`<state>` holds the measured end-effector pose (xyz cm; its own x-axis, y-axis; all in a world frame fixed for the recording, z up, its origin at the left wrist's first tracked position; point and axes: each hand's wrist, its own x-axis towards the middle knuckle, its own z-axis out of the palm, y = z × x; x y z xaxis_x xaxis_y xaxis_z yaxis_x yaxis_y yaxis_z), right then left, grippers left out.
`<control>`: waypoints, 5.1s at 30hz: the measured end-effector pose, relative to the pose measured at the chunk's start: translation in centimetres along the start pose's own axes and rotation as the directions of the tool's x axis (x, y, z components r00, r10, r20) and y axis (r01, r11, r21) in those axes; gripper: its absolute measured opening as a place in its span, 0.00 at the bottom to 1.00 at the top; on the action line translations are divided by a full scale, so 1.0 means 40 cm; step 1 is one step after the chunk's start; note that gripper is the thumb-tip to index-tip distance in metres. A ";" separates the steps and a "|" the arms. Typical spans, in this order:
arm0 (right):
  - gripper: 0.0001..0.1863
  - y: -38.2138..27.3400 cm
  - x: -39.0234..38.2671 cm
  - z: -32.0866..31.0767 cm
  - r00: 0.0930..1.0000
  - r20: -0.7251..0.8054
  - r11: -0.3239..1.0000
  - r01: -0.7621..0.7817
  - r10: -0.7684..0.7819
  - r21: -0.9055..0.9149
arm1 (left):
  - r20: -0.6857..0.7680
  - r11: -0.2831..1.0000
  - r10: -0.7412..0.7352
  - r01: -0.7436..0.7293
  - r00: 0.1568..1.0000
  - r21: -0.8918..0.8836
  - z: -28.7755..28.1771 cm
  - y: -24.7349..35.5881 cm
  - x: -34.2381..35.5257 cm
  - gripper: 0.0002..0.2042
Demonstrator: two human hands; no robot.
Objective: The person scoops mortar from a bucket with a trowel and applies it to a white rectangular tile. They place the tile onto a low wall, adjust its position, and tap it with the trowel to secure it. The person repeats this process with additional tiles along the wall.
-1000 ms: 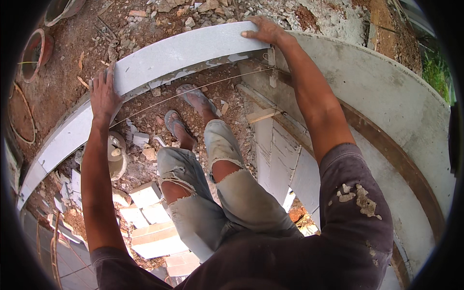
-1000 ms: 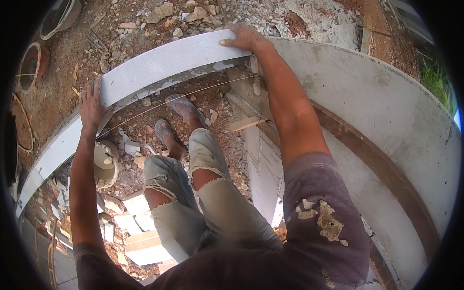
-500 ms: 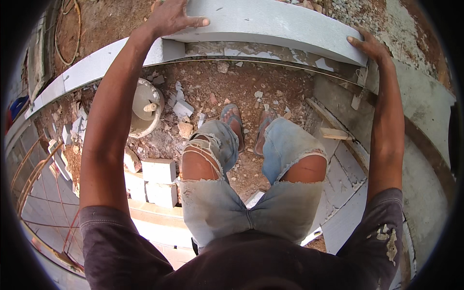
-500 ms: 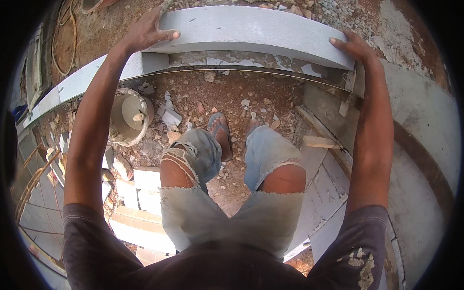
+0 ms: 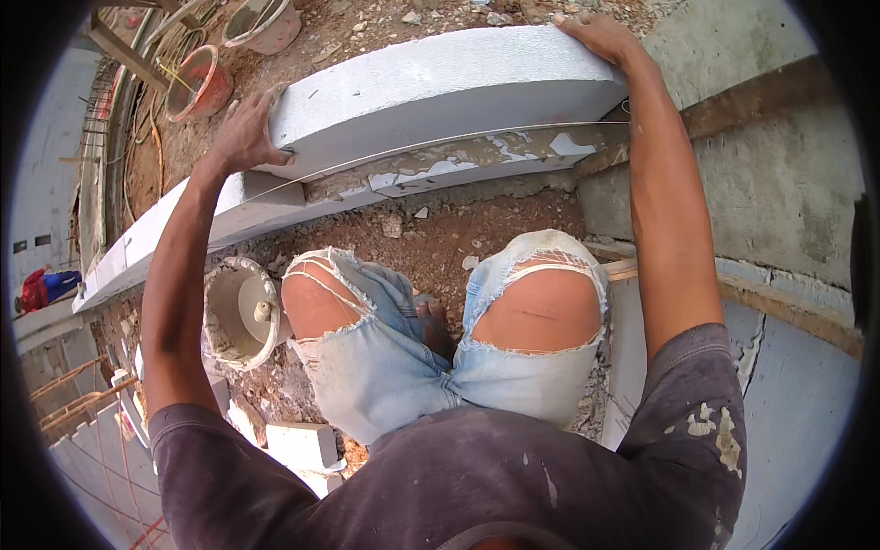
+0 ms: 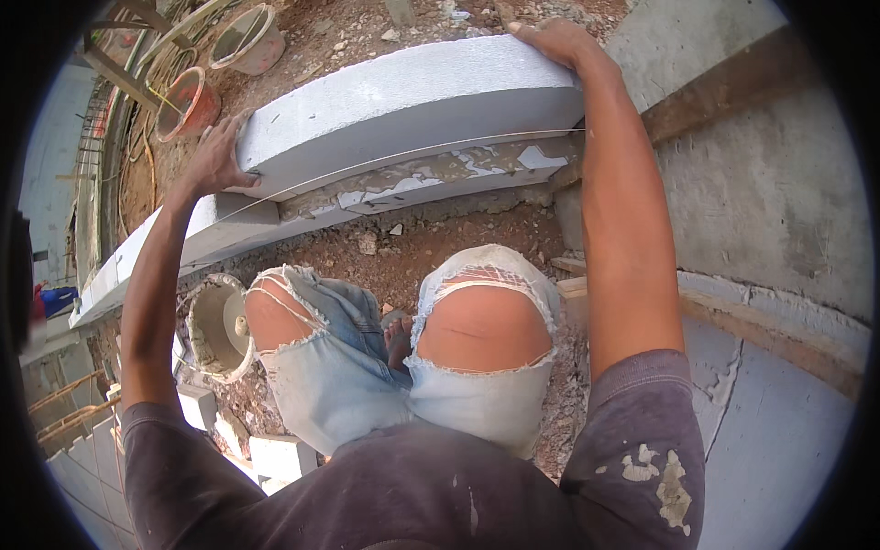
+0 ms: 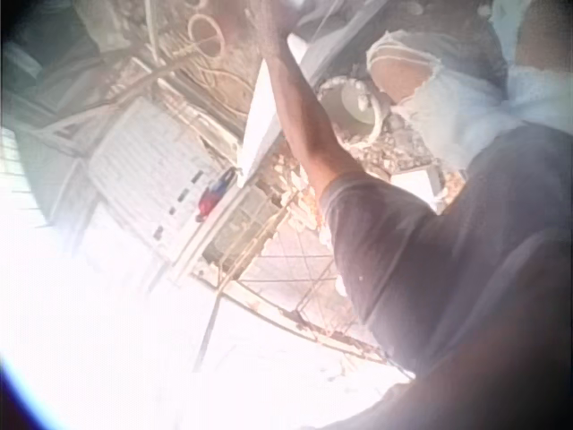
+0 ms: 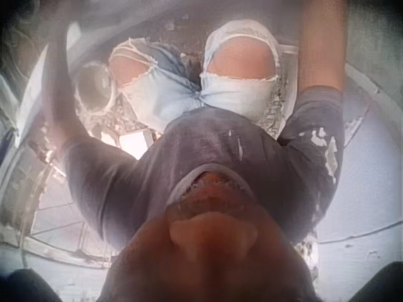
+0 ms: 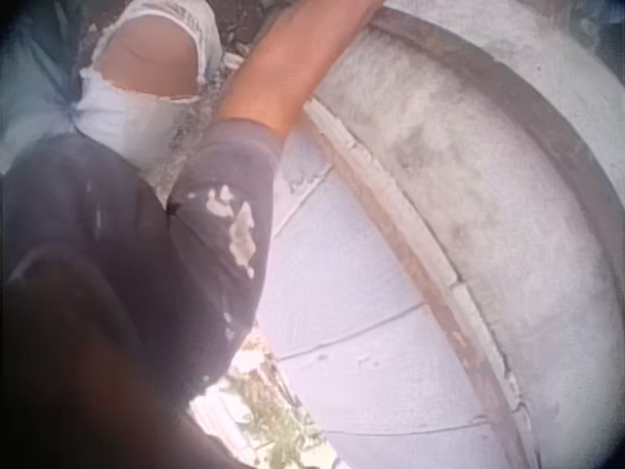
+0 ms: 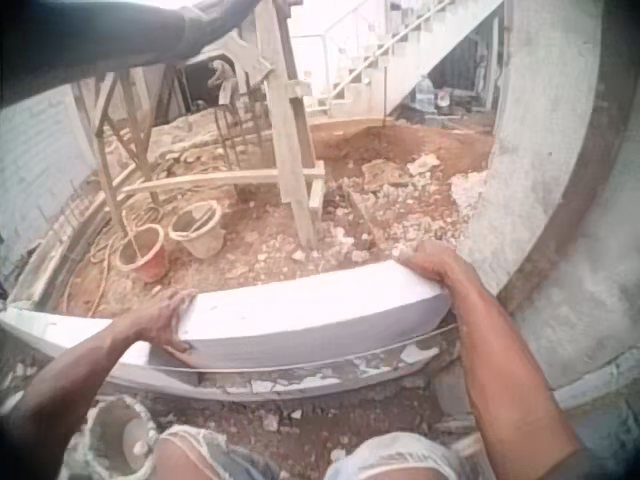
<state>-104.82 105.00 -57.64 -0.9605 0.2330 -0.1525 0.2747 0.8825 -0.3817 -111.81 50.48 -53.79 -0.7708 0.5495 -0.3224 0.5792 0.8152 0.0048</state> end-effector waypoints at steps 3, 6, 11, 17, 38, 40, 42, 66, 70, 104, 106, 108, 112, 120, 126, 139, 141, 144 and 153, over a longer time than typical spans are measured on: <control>0.30 0.052 0.021 -0.035 0.977 0.145 0.987 -0.158 0.154 0.015 | -0.030 0.997 -0.011 0.013 0.999 0.078 -0.024 0.036 -0.020 0.60; 0.28 0.306 0.156 -0.082 0.963 0.251 0.925 0.180 -0.096 -0.335 | -0.145 0.995 0.101 -0.101 0.984 0.012 0.012 0.053 0.058 0.59; 0.32 0.153 0.041 0.001 0.998 -0.006 0.997 0.060 -0.060 0.042 | -0.090 0.994 0.031 -0.022 0.995 0.104 0.005 0.042 -0.006 0.57; 0.28 0.043 -0.032 -0.052 0.987 -0.079 0.982 -0.151 0.143 -0.110 | -0.148 0.990 0.087 -0.068 0.985 0.126 0.030 -0.008 -0.020 0.56; 0.19 -0.033 -0.142 -0.070 0.969 0.019 0.959 -0.246 0.246 0.140 | -0.112 0.983 0.061 -0.040 0.992 0.181 0.009 0.001 0.011 0.56; 0.18 -0.061 -0.148 -0.097 0.921 0.119 0.888 -0.389 0.370 0.247 | -0.118 0.983 0.063 -0.041 0.991 0.180 0.005 -0.002 0.003 0.55; 0.22 -0.001 -0.102 -0.117 0.935 0.110 0.939 -0.343 0.338 0.030 | -0.159 0.979 0.093 -0.062 0.983 0.192 0.023 -0.031 0.011 0.55; 0.54 0.017 0.047 -0.027 0.960 0.168 0.955 -0.184 0.226 -0.232 | -0.004 0.870 -0.163 0.142 0.987 -0.472 0.011 -0.115 0.008 0.30; 0.59 -0.026 0.060 -0.026 0.962 0.164 0.943 -0.164 0.218 -0.291 | -0.148 0.908 -0.272 0.203 0.951 -0.366 0.169 -0.225 0.033 0.48; 0.47 -0.385 0.164 0.074 0.478 0.834 0.901 -0.173 -0.277 0.398 | -0.445 0.780 -0.484 0.142 0.753 -0.609 0.031 -0.039 -0.088 0.29; 0.48 -0.429 0.189 0.086 0.474 0.855 0.930 -0.174 -0.209 0.324 | -0.348 0.751 -0.435 0.122 0.830 -0.649 0.008 -0.047 -0.089 0.26; 0.48 -0.516 0.215 0.075 0.494 0.851 0.939 -0.176 -0.176 0.296 | -0.317 0.737 -0.412 0.108 0.854 -0.668 -0.005 -0.052 -0.097 0.23; 0.47 -0.595 0.373 0.058 0.639 0.746 0.902 -0.188 -0.188 0.389 | -0.352 0.732 -0.403 0.066 0.845 -0.678 0.013 -0.061 -0.074 0.19; 0.55 -0.722 0.296 0.361 0.510 0.855 0.938 -0.245 -0.089 0.244 | -0.390 0.687 -0.364 -0.038 0.846 -0.726 0.006 -0.093 -0.058 0.16; 0.53 -0.752 0.226 0.485 0.155 0.967 0.977 -0.033 -0.204 0.212 | -0.313 0.671 -0.372 0.020 0.874 -0.742 0.002 -0.103 -0.053 0.14; 0.51 -1.002 0.337 0.566 0.122 0.936 0.932 -0.113 -0.331 0.344 | -0.243 0.685 -0.346 0.067 0.906 -0.725 -0.007 -0.102 -0.049 0.17; 0.51 -1.004 0.341 0.554 0.324 0.872 0.876 -0.194 -0.367 0.441 | -0.258 0.691 -0.343 0.057 0.903 -0.720 -0.003 -0.101 -0.049 0.17; 0.47 -1.045 0.227 0.495 0.414 0.858 0.937 0.293 -0.305 0.191 | -0.257 0.722 -0.324 0.063 0.910 -0.689 -0.014 -0.111 -0.046 0.18; 0.48 -0.821 0.235 0.655 0.234 0.920 0.941 -0.050 -0.315 0.335 | -0.209 0.746 -0.280 0.075 0.937 -0.661 -0.025 -0.097 -0.035 0.19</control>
<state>-121.66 67.51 -70.42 -0.2695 -0.5991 -0.7539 0.3215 0.6820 -0.6569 -113.24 46.75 -52.43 -0.9398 0.3252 -0.1052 0.1989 0.7708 0.6053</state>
